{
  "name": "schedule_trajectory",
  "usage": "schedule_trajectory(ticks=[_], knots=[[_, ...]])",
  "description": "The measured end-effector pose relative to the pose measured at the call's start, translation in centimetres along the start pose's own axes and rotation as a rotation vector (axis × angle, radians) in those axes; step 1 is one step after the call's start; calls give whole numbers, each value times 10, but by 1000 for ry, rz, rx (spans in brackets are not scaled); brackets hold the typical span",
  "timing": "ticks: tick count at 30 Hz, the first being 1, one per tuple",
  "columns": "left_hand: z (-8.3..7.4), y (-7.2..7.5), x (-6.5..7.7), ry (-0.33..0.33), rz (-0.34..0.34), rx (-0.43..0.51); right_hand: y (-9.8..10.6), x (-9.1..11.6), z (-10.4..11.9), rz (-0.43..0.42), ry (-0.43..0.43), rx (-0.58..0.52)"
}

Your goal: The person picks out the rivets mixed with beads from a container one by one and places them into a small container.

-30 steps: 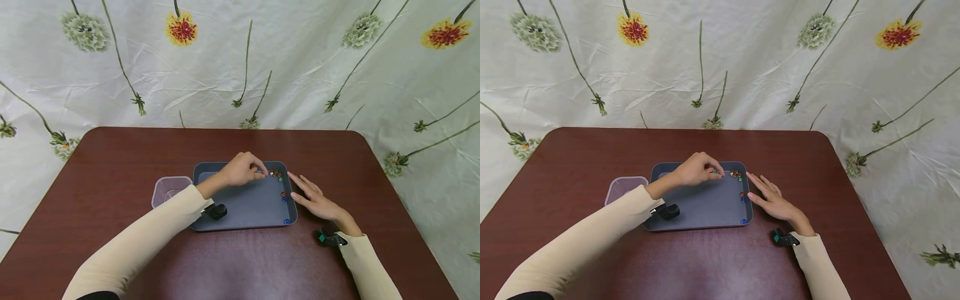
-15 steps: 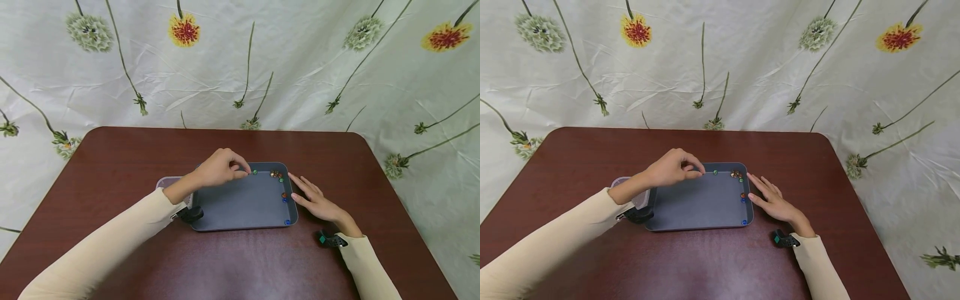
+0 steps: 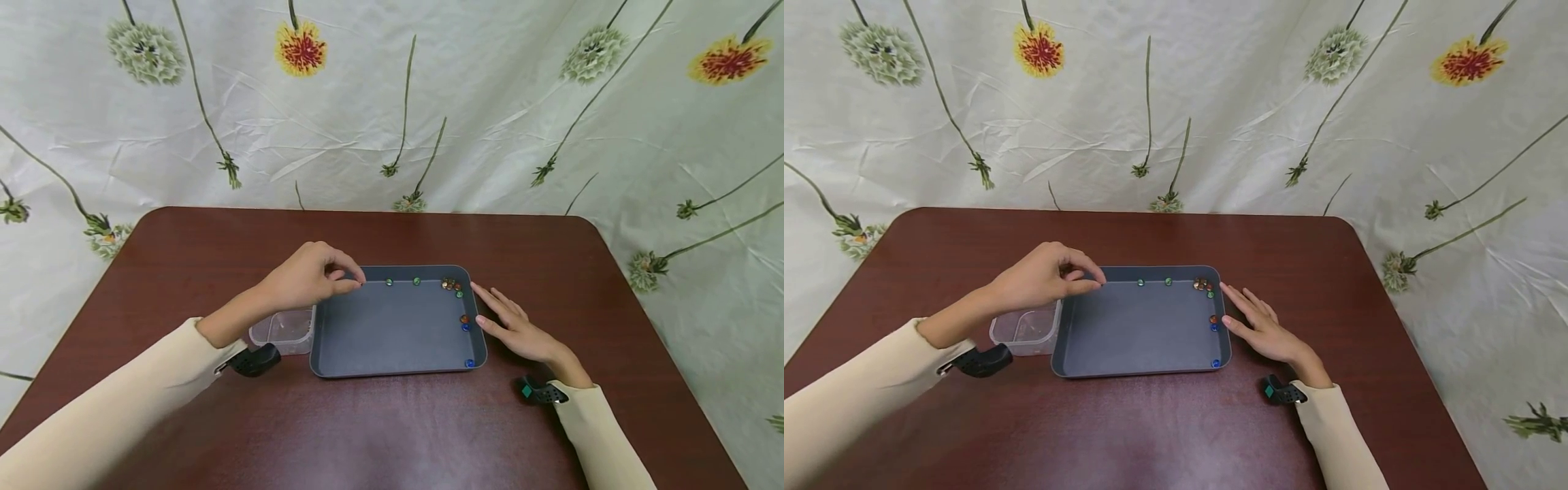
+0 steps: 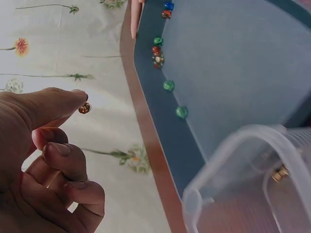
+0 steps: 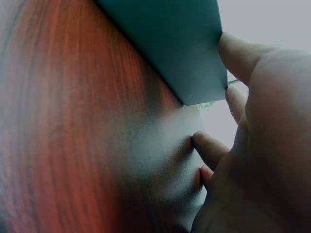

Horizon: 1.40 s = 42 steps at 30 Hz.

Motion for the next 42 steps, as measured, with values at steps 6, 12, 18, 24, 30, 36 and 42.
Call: schedule_trajectory(ticks=[6,12,18,24,30,36,42], knots=[[7,11,24,29,0,-11,-1,-1,1,1,14,8],[16,20,50,67,-20,-8,-2,-2,2,3,16,13],[32,25,75,107,-37,-46,0,-1,3,3,11,14],[41,27,88,136,-40,-45,0,1,2,2,-2,9],[44,24,90,145,-34,-37,0,2,0,-3,-14,-2],[45,25,92,151,-46,-48,-1,1,0,0,-17,4],[42,25,90,136,-60,-56,-2,2,1,3,-15,6]])
Point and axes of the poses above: each hand's wrist, its own x-axis away from the middle knuckle, its own y-axis out of the back of the hand, z = x × y, the point moved 4 cm from there along -x, towards the middle knuckle, and after that the axes turned 7 degrees about -y, right-handed, at the moved point
